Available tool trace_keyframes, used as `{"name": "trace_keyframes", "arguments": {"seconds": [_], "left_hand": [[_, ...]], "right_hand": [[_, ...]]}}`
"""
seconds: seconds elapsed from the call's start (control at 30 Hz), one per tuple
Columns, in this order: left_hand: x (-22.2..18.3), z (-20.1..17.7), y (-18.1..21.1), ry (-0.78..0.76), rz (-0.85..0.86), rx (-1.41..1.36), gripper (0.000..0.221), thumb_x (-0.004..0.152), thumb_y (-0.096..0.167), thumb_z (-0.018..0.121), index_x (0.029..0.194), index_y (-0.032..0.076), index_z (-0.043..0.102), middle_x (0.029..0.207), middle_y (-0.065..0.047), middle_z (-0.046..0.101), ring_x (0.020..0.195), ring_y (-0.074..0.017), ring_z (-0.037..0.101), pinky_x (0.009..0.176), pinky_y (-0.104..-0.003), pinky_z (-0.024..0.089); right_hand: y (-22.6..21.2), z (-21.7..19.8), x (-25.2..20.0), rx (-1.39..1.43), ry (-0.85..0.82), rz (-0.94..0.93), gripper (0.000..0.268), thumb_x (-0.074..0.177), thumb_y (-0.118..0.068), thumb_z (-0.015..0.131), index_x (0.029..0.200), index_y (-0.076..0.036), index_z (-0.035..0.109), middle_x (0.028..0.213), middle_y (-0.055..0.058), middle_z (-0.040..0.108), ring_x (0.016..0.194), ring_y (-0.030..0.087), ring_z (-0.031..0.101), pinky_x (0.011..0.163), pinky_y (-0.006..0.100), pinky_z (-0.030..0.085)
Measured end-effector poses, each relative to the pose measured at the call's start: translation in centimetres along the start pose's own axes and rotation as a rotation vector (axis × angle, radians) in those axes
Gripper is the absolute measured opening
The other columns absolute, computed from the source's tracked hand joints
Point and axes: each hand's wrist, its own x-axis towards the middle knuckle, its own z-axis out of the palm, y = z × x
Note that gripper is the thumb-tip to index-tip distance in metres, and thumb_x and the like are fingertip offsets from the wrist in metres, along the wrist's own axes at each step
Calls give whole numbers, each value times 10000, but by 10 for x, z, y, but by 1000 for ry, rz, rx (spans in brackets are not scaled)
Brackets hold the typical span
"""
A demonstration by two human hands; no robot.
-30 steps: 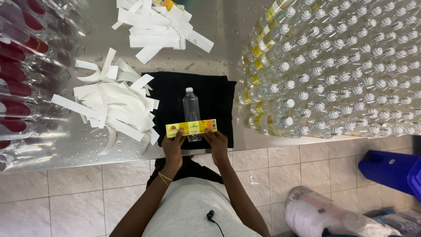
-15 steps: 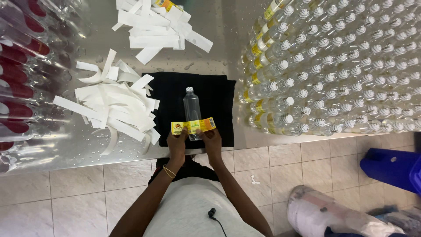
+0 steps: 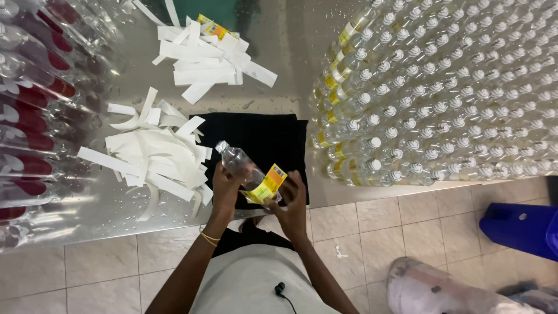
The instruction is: The person picks up clear plastic bottles and wraps yellow labels around them by hand. They smooth the labels onto the bottles and place the finished items onto a table alongside many other labeled bottles.
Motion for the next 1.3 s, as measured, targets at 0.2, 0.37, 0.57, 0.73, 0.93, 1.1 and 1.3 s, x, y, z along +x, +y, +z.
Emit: {"name": "trace_keyframes", "arguments": {"seconds": [0.2,0.37,0.57,0.73,0.93,1.1,1.3], "left_hand": [[13,12,-28,61,21,-95,713,919,88,862,1537,40,511,1310,-171,668,1193,-271,684,959,-487,554],[-9,27,1,3,57,-110,782,847,112,942,1521,98,546,1303,-124,705,1209,-236,706,1014,-430,589],[-5,26,16,-128,128,10,1002,837,227,967,1675,139,426,1409,-152,707,1313,-286,703,1085,-455,579],[-27,41,40,-262,387,407,1214,802,163,920,1773,157,191,1510,-160,688,1401,-379,654,1182,-475,554],[-27,36,6,-331,822,469,1138,898,331,896,1738,44,184,1751,-244,349,1631,-494,275,1317,-609,286],[-21,23,-65,-411,697,646,1020,1007,350,785,1745,80,134,1825,-182,206,1698,-353,202,1352,-514,275],[-12,50,-53,-457,693,588,764,951,141,830,1604,21,451,1610,-171,548,1495,-345,525,1254,-458,432]], "right_hand": [[-14,23,0,-590,-60,-357,682,1033,-234,781,1577,71,506,1507,300,568,1440,494,530,1245,583,414],[-18,10,24,-353,-138,-39,643,1119,-533,502,1595,-107,574,1529,149,656,1442,335,609,1206,474,486],[-30,-23,35,-302,-169,9,517,1160,-420,489,1567,-132,629,1459,129,725,1401,307,655,1218,458,488],[-133,7,35,-145,-102,-6,809,962,-280,841,1651,-75,470,1521,231,634,1479,391,565,1207,570,482],[-121,5,40,101,199,120,762,787,25,958,1474,-62,642,1268,136,746,1065,265,778,958,423,682],[-125,0,25,96,451,44,411,818,6,885,1206,-12,750,1147,112,835,1110,201,776,987,345,619],[-137,-13,9,-114,447,43,569,744,-168,949,1253,-46,724,1107,84,827,1097,211,793,951,385,697]]}}
